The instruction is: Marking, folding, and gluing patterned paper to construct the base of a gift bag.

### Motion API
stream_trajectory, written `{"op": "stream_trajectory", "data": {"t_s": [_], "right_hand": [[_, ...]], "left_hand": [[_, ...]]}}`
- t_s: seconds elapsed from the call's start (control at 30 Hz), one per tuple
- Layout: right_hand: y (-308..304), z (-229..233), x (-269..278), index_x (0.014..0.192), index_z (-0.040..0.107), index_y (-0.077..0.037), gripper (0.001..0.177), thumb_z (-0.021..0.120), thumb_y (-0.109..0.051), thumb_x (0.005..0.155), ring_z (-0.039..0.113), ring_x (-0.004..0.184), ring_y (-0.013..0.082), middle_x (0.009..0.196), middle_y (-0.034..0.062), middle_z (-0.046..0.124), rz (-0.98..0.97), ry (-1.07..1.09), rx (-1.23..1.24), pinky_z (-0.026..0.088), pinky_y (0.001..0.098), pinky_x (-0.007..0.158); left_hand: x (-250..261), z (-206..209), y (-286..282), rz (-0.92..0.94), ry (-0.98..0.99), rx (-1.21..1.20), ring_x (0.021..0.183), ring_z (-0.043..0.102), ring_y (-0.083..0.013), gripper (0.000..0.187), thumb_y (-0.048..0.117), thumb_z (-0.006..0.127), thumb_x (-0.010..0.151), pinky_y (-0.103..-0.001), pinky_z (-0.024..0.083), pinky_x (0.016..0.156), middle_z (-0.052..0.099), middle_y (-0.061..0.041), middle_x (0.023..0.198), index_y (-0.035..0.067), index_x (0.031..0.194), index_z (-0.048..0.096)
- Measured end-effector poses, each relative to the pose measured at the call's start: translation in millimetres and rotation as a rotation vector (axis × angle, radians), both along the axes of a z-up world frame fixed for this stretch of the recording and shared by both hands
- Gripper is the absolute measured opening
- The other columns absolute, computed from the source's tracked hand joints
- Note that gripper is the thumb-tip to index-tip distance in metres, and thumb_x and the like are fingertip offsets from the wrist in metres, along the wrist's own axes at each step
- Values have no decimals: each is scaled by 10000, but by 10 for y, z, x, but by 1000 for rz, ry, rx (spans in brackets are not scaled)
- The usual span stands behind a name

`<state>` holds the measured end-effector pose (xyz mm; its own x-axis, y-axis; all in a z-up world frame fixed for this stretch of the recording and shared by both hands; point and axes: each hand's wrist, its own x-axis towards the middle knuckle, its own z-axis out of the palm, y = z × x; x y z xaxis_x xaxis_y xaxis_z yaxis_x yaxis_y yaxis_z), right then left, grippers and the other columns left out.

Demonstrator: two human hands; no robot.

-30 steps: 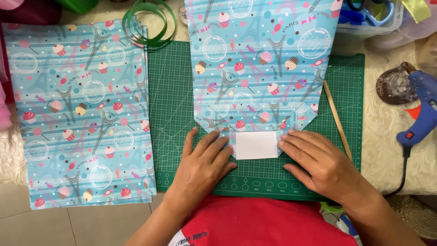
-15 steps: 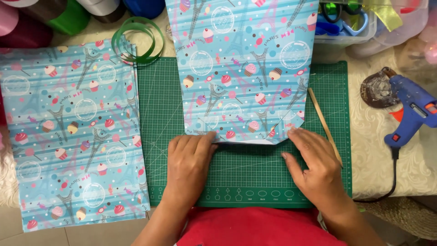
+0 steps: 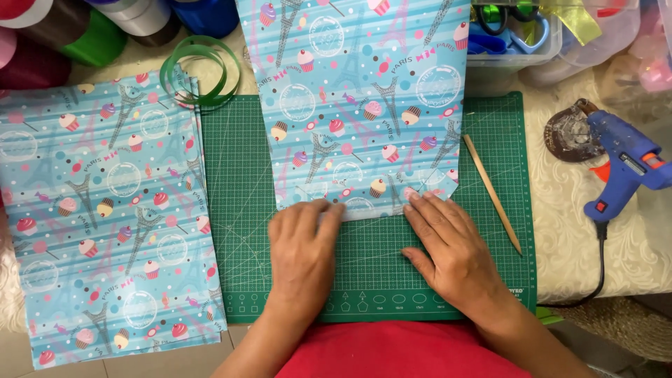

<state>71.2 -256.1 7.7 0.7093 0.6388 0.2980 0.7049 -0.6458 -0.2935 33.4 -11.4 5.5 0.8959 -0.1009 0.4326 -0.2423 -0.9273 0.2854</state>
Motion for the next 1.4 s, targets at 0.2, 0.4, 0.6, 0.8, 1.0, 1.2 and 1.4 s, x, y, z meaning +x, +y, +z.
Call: {"op": "stream_trajectory", "data": {"t_s": [0.2,0.4,0.6,0.8,1.0,1.2,1.4], "right_hand": [[3,12,13,1419,576,21,499,653,-213,984,541,1395,353,1513,179,558,-1,13,23,404,498,1203],[-331,255,20,1246,728,67,319,765,-60,955,625,1042,375,1195,222,697,-359,-93,10,530,488,917],[-777,-58,210,1010,693,-105,146,665,-232,942,678,718,383,911,97,703,-692,43,-420,536,530,604],[-922,-33,397,907,663,-56,132,693,-90,783,618,647,235,671,51,630,-705,107,-27,511,401,682],[-439,423,344,1066,550,40,37,525,13,1073,701,761,276,1059,196,600,-395,506,903,637,323,704],[-137,265,480,1153,612,99,258,497,-125,1095,752,898,306,1048,238,715,-245,524,790,638,341,830],[-47,72,528,1124,628,60,259,500,-164,1102,736,837,277,1035,199,692,-127,361,748,622,344,774]], "left_hand": [[17,-144,-413,-367,275,62,1580,243,-337,868,620,557,953,-589,169,1264,319,-172,1679,63,1591,368],[61,-117,-482,-286,292,196,1597,177,-299,1021,826,484,850,-617,166,1238,268,-107,1706,147,1603,364],[204,-8,-579,-273,242,261,1438,413,-356,1050,930,591,689,-653,351,1106,397,-154,1618,120,1357,568],[190,-93,-601,-257,210,333,1424,424,-373,1196,997,514,670,-613,362,1121,410,-166,1604,134,1498,470],[189,-50,-630,-234,186,371,1398,444,-368,1293,1057,500,605,-615,383,1104,438,-145,1575,144,1518,447],[195,-64,-621,-236,194,365,1394,452,-358,1259,1047,465,641,-617,378,1102,435,-125,1590,168,1543,432],[187,-77,-602,-258,203,259,1439,424,-393,1201,1000,487,662,-643,350,1127,435,-143,1599,152,1512,472]]}}
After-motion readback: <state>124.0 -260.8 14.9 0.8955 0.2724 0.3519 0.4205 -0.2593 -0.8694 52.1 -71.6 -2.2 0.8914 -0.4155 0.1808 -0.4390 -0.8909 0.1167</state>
